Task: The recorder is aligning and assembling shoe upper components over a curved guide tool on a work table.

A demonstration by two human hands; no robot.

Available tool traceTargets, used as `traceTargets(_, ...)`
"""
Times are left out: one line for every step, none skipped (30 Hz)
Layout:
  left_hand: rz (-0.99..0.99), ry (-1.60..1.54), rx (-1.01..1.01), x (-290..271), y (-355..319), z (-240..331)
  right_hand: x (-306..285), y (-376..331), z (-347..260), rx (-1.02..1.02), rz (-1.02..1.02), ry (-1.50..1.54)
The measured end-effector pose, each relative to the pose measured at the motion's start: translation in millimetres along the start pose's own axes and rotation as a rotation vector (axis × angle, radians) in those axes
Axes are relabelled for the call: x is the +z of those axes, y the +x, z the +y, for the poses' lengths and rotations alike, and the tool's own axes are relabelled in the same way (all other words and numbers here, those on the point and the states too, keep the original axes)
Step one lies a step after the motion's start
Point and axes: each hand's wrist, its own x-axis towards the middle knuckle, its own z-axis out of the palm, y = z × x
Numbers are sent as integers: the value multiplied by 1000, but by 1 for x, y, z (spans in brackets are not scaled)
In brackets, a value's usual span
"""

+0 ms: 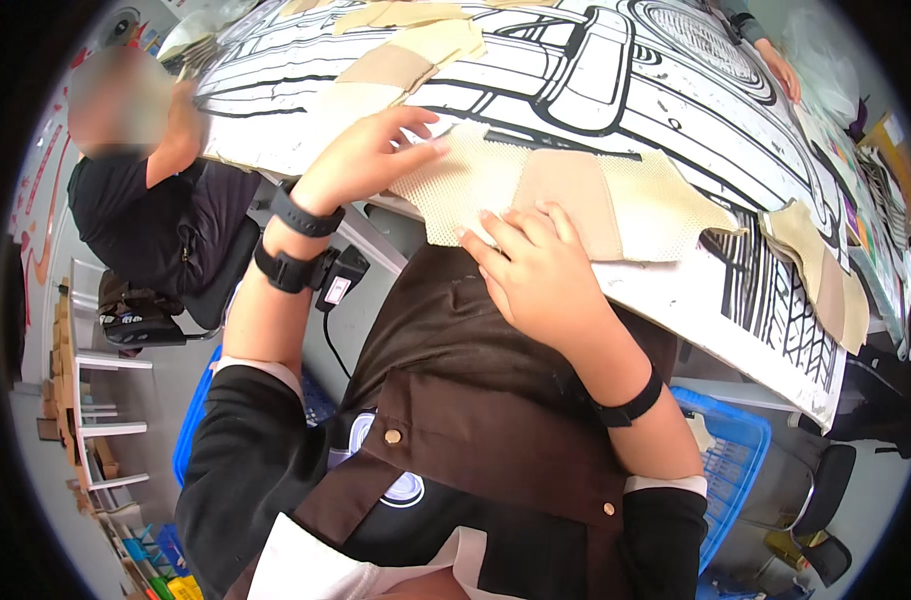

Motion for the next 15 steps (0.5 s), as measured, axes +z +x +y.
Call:
traceTargets(-76, -20, 4, 3, 8, -1, -2, 0, -2, 3, -14, 8)
traceTargets(-69, -17, 8, 5, 16, -3, -4, 0, -3, 7, -28, 16)
traceTargets(-125, -26, -4, 6, 23, -4, -5, 0, -3, -11, -17, 17)
traceTargets(-182, -35, -13, 8, 30, -6, -6, 0, -3, -13, -13, 9)
traceTargets(-193, -68, -24, 11, 35, -10, -7, 1, -3, -9, -22, 41)
traceTargets(-188, -66, -19, 11, 38, -13, -7, 3, -3, -6, -32, 74)
traceTargets(-172, -77, -4, 13, 41, -14, -9, 6, -3, -35, -12, 58)
traceTargets(-157, -87, 10, 14, 44, -16, -9, 8, -3, -34, -10, 53)
traceTargets(-156, -87, 14, 15, 45, -17, -8, 11, -5, -10, 8, 88)
traceTargets(-162, -108, 24, 16, 47, -18, -6, 14, -6, 16, 26, 122)
traceTargets(-170, -128, 32, 17, 48, -19, -6, 17, -6, 19, 28, 119)
traceTargets(-171, -128, 36, 19, 50, -20, -6, 20, -6, 9, 3, 84)
traceTargets(-170, -152, 40, 21, 50, -20, -6, 23, -7, -1, -22, 50)
traceTargets(-169, -177, 43, 21, 50, -20, -3, 25, -6, 2, -20, 50)
traceTargets(-172, -175, 46, 21, 50, -19, 2, 26, -5, 8, -17, 45)
